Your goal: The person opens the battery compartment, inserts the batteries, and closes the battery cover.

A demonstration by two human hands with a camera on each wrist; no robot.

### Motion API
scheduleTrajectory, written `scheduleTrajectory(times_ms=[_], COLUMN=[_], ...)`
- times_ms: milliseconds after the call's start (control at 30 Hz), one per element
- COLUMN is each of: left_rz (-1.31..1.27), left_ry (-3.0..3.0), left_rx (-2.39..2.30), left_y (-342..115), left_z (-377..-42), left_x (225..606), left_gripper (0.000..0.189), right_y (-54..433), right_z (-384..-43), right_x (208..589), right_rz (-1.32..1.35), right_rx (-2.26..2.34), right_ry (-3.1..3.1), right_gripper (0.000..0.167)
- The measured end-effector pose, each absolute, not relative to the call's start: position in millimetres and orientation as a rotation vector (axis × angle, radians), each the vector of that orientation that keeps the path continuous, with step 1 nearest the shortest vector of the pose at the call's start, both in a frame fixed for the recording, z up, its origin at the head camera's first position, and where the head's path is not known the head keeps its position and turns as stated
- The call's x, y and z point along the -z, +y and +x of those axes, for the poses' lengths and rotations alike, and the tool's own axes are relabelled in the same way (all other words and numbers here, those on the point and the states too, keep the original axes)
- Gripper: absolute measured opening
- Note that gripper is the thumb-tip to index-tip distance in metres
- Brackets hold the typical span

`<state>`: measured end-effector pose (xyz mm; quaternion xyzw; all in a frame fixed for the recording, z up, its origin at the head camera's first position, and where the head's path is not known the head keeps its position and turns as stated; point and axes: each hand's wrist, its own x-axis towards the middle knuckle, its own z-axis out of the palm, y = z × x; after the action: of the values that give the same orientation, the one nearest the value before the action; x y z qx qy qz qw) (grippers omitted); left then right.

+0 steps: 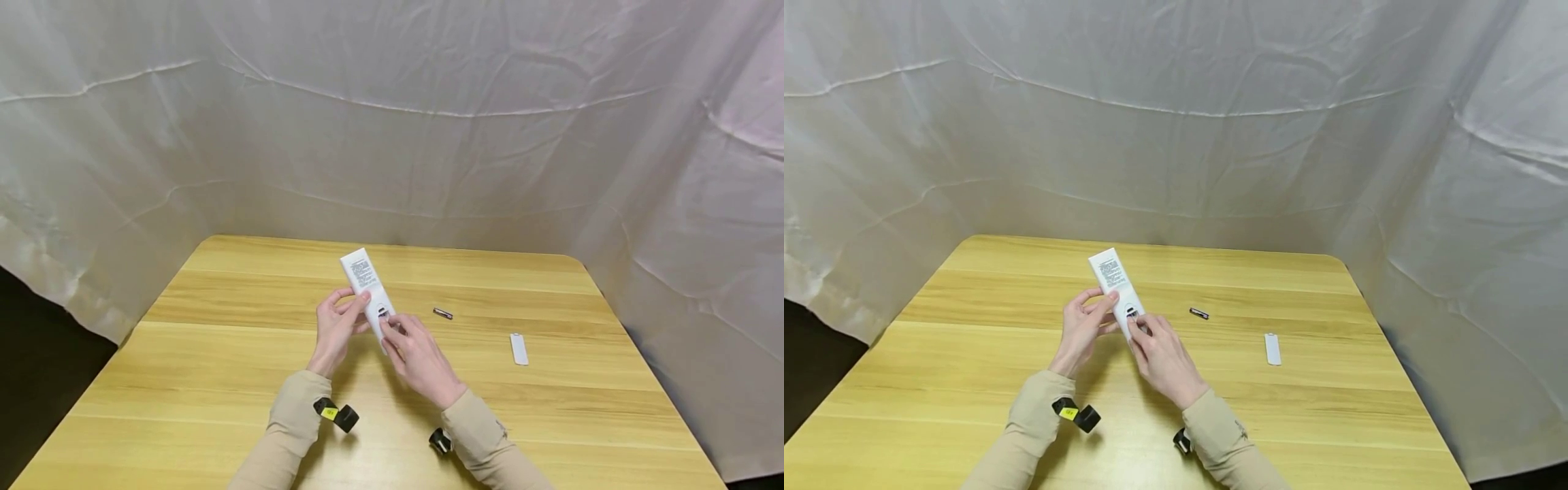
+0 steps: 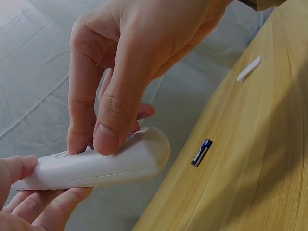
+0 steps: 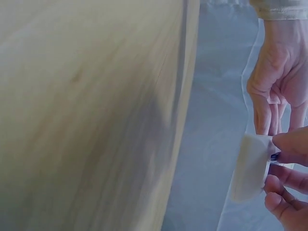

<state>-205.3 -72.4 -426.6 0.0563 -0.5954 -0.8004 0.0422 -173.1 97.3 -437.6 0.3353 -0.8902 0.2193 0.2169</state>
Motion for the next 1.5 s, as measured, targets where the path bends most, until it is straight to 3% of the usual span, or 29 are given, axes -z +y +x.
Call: scheduleTrajectory(times_ms=[667,933,1300,1500], left_rz=[0.163,0.198,0.209,0.202], left_ry=[-1.829,-1.831,-1.83,-1.827], left_rx=[2.432,2.432,2.435,2.437], left_y=[-69,-71,-74,-75], left_z=[-207,-208,-208,-207], left_x=[428,429,427,426], left_gripper=[0.031,0.031,0.031,0.032], right_y=[101,109,128,144], right_z=[-176,-182,-198,-212], right_x=[438,438,439,447], right_rz=[0.885,0.843,0.499,0.282], right_rx=[-0.729,-1.167,-1.881,-1.98], right_ry=[-2.313,-2.276,-2.226,-2.186], right_gripper=[0.028,0.017,0.022,0.022])
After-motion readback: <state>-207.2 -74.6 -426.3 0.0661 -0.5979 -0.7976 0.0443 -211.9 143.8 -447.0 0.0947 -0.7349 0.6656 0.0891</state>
